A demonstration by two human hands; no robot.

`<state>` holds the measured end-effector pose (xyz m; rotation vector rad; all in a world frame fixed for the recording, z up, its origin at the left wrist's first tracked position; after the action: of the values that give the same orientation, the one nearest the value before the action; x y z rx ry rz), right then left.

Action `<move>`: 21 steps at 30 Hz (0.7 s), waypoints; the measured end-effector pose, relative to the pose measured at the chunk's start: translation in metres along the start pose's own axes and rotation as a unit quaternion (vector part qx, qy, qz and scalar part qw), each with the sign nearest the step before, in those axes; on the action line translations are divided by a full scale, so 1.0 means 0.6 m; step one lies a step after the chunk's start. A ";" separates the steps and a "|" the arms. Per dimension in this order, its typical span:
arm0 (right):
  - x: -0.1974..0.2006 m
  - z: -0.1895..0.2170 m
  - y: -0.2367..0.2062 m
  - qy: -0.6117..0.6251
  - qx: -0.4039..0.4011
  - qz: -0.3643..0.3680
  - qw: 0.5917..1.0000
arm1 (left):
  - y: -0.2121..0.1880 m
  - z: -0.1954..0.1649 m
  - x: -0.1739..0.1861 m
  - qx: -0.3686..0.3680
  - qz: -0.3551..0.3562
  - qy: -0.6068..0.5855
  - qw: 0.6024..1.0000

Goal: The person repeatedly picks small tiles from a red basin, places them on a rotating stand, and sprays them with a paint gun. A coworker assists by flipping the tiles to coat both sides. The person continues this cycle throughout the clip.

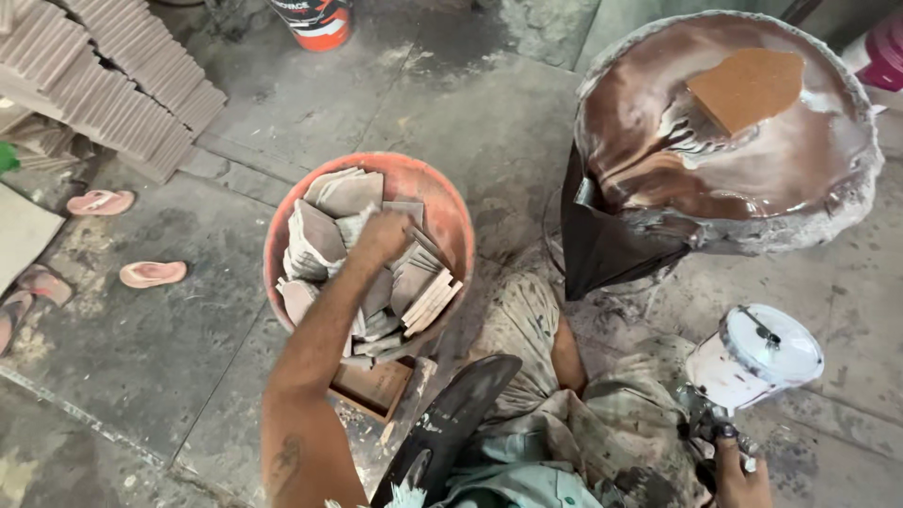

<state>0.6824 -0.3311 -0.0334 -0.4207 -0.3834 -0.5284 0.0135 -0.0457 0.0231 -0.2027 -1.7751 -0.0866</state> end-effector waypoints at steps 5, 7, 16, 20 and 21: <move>0.005 -0.005 -0.006 -0.073 -0.027 0.032 0.996 | -0.041 -0.035 -0.056 0.026 0.113 0.000 0.993; 0.004 -0.007 -0.009 -0.063 -0.013 0.004 0.998 | -0.050 -0.045 -0.065 0.046 0.123 0.009 0.991; 0.011 -0.020 -0.028 -0.035 -0.034 0.019 0.999 | -0.085 -0.075 -0.060 0.001 -0.061 -0.047 0.997; 0.011 -0.025 -0.022 -0.049 -0.025 0.023 0.998 | -0.088 -0.100 -0.052 -0.015 0.021 -0.278 0.960; 0.011 -0.025 -0.021 -0.060 -0.014 0.034 0.998 | -0.088 -0.104 -0.052 -0.025 0.049 -0.320 0.946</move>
<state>0.6844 -0.3507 -0.0396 -0.4931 -0.4761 -0.4446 0.0701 -0.1111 0.0089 -0.3894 -2.4086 0.0099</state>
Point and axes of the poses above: each hand's wrist, its own y-axis towards the middle knuckle, its own x-axis out of the back of the hand, z = x × y, the point moved 2 cm from there along y, towards the middle knuckle, and after that the axes turned 5 degrees about -y, right-handed, at the moved point
